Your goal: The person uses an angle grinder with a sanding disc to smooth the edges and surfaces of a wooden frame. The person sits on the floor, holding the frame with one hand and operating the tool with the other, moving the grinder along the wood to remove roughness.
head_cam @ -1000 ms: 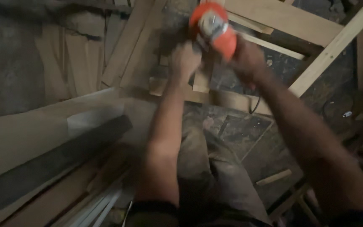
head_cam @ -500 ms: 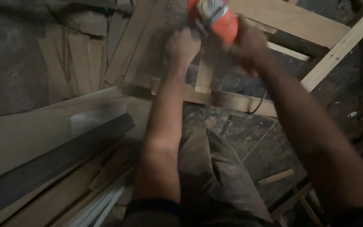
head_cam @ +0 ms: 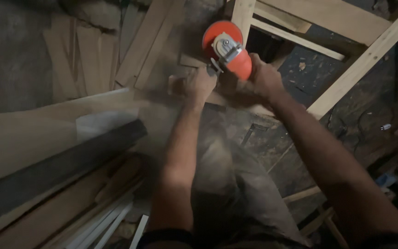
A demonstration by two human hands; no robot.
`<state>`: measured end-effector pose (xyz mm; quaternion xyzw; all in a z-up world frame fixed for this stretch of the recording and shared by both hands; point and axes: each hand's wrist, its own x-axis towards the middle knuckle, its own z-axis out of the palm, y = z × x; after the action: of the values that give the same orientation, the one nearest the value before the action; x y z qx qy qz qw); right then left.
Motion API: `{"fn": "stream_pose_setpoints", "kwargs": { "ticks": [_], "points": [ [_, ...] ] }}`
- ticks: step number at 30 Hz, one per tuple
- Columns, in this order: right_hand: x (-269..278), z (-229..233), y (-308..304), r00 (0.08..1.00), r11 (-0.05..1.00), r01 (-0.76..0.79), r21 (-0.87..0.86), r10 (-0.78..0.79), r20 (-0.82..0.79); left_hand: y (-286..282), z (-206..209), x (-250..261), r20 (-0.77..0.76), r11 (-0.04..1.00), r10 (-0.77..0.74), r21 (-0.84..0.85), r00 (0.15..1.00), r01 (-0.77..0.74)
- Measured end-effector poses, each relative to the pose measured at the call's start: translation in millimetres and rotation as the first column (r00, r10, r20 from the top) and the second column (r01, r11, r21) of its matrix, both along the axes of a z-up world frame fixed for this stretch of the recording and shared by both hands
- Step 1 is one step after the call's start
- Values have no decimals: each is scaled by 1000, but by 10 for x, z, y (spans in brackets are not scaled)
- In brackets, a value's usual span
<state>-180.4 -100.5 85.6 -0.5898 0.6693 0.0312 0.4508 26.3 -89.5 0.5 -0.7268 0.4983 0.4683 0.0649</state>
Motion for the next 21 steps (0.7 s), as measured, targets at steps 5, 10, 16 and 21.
{"fn": "stream_pose_setpoints", "kwargs": {
  "ticks": [5,10,16,21],
  "points": [
    [-37,-147,279,994,992,-113,-51,114,4,366,-96,43,69,998,-69,14,995,68],
    [15,-64,607,997,997,-79,6,79,12,783,-170,54,102,998,-51,-40,993,55],
    [97,-132,1038,995,994,-97,41,96,33,1265,-111,156,54,1000,21,13,998,-22],
    [205,-228,1412,976,972,-192,134,203,-74,1746,-129,247,121,1000,3,30,993,-6]
  ]
}}
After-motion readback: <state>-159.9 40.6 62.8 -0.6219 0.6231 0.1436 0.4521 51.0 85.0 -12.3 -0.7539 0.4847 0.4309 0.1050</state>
